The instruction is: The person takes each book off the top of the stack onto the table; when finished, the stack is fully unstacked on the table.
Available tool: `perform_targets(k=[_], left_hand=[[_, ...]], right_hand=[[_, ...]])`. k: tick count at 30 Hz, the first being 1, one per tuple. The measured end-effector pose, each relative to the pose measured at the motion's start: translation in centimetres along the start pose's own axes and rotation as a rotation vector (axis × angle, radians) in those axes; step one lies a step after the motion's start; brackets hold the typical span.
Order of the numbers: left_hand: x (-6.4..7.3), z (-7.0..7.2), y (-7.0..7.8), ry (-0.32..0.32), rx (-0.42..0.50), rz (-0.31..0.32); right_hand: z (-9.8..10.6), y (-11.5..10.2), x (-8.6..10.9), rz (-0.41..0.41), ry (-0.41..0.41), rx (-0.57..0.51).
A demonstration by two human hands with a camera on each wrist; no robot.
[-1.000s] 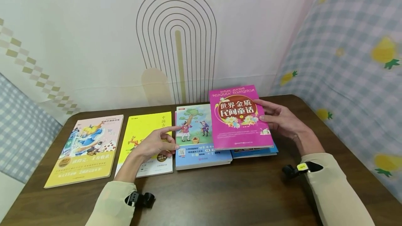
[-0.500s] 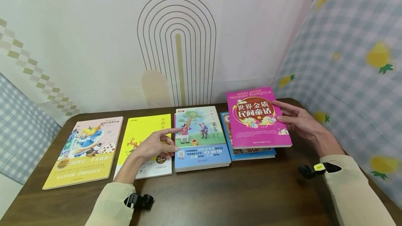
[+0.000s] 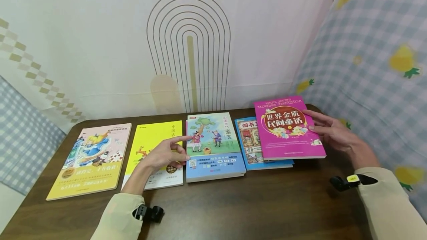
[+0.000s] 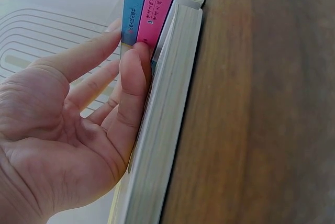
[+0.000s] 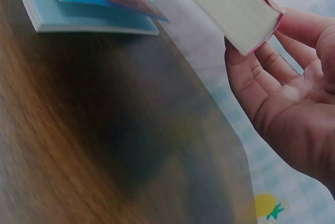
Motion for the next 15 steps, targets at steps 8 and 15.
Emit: perform_targets(k=[8,15], left_hand=[[0.0,0.0,0.0,-0.001,0.005,-0.004],[0.0,-0.1,0.1,-0.005,-0.002,-0.007]], right_hand=[[1.9,1.1,0.4,-0.041,0.016,0.038],[3.9,2.5,0.9,-0.074,0.021,0.088]])
Point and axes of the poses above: each hand's wrist, its own x-axis away from the middle knuckle, its own z-axis out of the back of the hand, y = z × x, the point moved 7 cm from there along -x, towards the middle knuckle, and after that the axes turned 15 degrees about x, right-handed, at the moved point
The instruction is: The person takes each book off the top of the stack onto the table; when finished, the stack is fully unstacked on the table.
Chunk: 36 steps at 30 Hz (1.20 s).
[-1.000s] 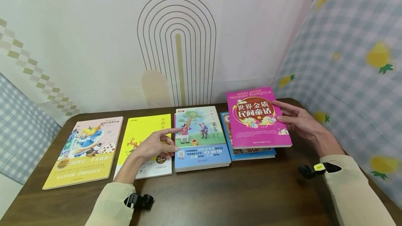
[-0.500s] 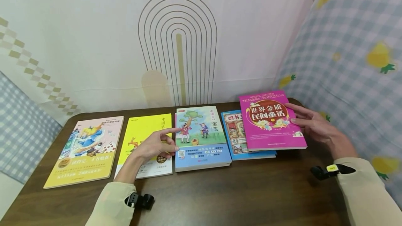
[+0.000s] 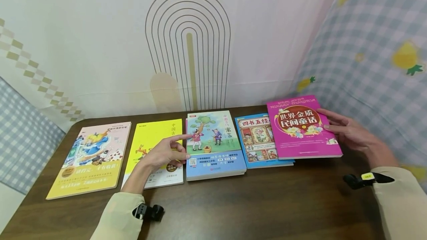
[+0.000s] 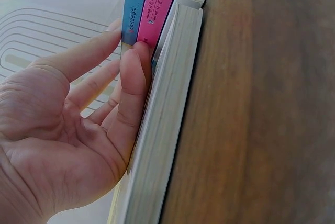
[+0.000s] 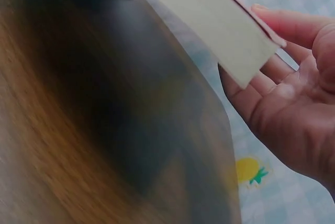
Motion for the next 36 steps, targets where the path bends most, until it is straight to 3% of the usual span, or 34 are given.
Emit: perform_targets(k=[17,36], left_hand=[[-0.2,-0.1,-0.3,-0.009,0.012,0.011],[0.0,0.2,-0.2,0.005,-0.002,0.01]], right_hand=[[3.5,2.9,0.7,-0.002,-0.036,0.055],[3.0,4.8,-0.8,-0.08,-0.101,0.132]])
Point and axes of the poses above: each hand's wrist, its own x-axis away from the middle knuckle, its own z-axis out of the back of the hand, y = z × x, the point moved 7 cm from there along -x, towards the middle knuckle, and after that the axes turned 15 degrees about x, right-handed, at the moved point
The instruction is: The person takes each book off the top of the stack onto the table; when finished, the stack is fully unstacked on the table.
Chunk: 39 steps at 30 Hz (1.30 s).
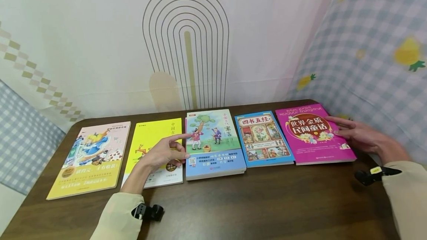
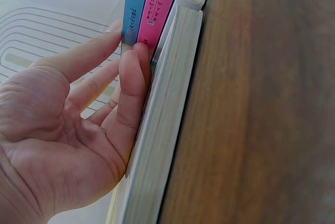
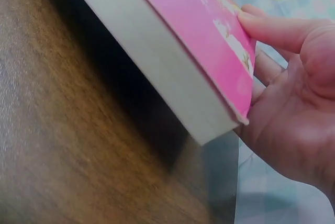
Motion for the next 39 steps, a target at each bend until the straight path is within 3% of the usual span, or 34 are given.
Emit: perform_targets(k=[14,19,22,25,32,36,39], left_hand=[[0.2,-0.1,0.1,0.003,0.004,0.005],[0.1,-0.3,0.2,-0.006,0.002,-0.007],[0.1,-0.3,0.3,-0.004,-0.004,-0.012],[0.2,-0.2,0.3,0.003,-0.005,-0.009],[0.2,-0.2,0.4,0.013,-0.02,0.009],[-0.2,-0.4,0.7,0.005,-0.063,0.012],[-0.4,-0.7,1.0,-0.011,-0.103,0.004]], right_hand=[[-0.3,-1.3,-0.2,-0.022,0.03,0.204],[-0.2,-2.3,0.2,-0.017,0.127,0.469],[0.2,-3.7,0.3,-0.006,0.231,0.663],[0.3,-5.6,0.5,0.013,0.31,0.752],[-1.4,-9.7,1.5,0.042,0.425,0.736],[-3.4,-11.4,1.6,0.078,0.469,0.675],[-5.4,-12.7,1.3,0.147,0.473,0.638]])
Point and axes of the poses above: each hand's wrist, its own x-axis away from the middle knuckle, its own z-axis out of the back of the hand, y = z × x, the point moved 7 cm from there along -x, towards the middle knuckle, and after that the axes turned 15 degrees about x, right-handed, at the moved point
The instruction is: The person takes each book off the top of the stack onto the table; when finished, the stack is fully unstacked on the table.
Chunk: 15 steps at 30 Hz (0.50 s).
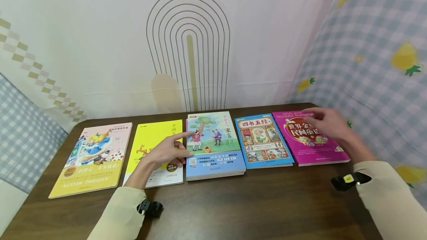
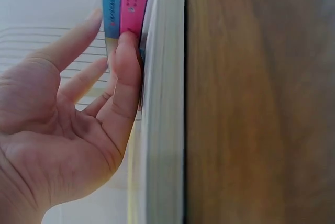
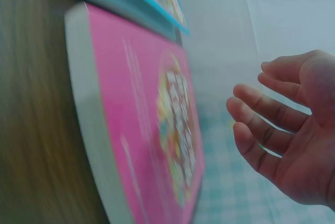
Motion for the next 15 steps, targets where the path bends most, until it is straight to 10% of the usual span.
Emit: perform_targets(k=[15], left_hand=[[0.0,-0.6,0.9,-0.015,-0.096,0.012]], right_hand=[[-5.1,-6.6,-0.2,0.138,0.009,-0.205]])
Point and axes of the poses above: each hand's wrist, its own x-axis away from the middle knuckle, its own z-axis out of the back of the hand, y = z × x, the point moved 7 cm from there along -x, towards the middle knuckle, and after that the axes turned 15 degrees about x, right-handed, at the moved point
